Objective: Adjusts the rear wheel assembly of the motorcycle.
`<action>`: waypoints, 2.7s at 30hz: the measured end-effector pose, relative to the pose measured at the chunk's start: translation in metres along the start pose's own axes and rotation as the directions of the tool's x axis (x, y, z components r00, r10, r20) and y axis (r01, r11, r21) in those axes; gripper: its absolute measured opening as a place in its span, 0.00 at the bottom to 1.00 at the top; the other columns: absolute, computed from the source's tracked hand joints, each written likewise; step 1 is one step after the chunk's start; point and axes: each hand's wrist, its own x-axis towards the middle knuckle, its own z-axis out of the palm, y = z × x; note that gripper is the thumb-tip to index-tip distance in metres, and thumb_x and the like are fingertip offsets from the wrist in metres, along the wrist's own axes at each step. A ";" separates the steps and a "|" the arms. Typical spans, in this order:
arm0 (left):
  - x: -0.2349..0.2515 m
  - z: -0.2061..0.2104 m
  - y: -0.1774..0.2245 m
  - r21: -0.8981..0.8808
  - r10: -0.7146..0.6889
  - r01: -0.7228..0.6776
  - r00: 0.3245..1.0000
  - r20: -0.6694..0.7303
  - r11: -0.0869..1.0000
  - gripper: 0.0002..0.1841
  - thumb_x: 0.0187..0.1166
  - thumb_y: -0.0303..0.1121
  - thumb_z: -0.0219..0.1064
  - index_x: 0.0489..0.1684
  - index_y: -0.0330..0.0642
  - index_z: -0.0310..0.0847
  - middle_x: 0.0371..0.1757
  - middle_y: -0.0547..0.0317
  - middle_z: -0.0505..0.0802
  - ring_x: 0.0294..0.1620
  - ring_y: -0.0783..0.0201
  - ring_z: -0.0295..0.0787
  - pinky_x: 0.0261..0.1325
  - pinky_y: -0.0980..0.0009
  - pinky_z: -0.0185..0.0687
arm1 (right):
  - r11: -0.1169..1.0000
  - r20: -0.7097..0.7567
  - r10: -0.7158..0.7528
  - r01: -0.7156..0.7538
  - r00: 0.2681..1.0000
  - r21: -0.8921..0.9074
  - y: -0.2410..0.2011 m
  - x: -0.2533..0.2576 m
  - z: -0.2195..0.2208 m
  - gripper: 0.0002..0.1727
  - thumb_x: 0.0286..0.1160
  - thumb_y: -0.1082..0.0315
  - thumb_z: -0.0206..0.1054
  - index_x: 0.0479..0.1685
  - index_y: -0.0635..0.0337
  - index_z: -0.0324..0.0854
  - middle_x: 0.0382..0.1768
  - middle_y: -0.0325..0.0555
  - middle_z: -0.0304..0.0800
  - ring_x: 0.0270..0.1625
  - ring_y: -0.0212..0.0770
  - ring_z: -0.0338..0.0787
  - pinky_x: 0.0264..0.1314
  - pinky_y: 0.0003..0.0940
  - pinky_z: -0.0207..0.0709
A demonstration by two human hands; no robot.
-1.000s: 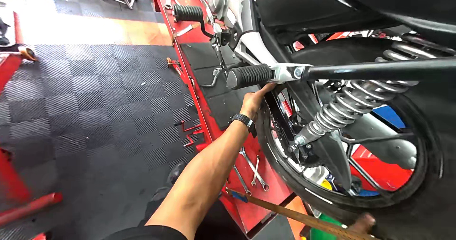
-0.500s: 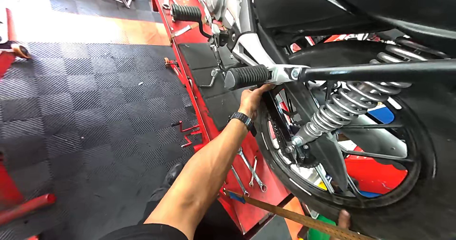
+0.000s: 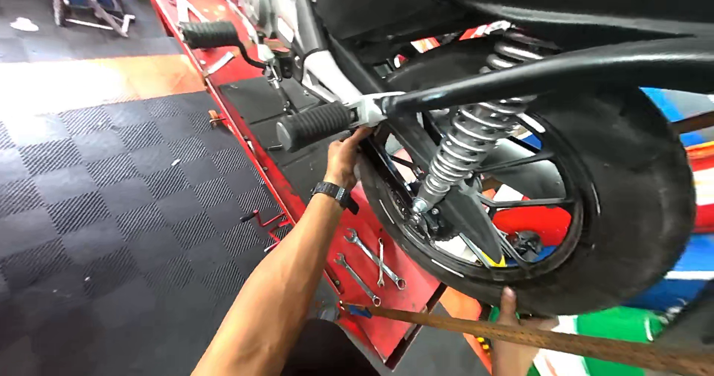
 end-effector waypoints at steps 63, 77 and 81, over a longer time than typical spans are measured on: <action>0.004 0.038 -0.014 0.374 0.182 -0.023 0.901 -0.395 0.927 0.36 0.68 0.69 0.71 0.35 0.37 0.88 0.40 0.42 0.93 0.46 0.46 0.91 0.50 0.41 0.85 | 0.844 0.887 -0.047 0.494 0.458 -0.210 0.079 -0.113 0.173 0.20 0.81 0.60 0.64 0.67 0.56 0.85 0.70 0.58 0.84 0.73 0.59 0.82 0.76 0.58 0.74; 0.005 0.034 -0.013 0.391 0.168 -0.023 0.926 -0.339 0.920 0.38 0.68 0.71 0.69 0.40 0.35 0.87 0.43 0.41 0.93 0.48 0.46 0.92 0.53 0.42 0.86 | 0.805 0.996 0.018 0.589 0.086 -0.065 0.073 -0.090 0.187 0.22 0.84 0.63 0.59 0.73 0.60 0.78 0.71 0.60 0.81 0.76 0.57 0.80 0.80 0.51 0.73; 0.005 0.033 -0.013 0.349 0.166 -0.045 0.931 -0.326 0.936 0.38 0.67 0.70 0.71 0.41 0.34 0.87 0.43 0.42 0.93 0.47 0.48 0.92 0.52 0.44 0.87 | 0.773 0.965 -0.031 0.618 0.262 -0.143 0.068 -0.085 0.178 0.20 0.83 0.67 0.58 0.70 0.60 0.81 0.72 0.62 0.79 0.67 0.59 0.87 0.67 0.52 0.84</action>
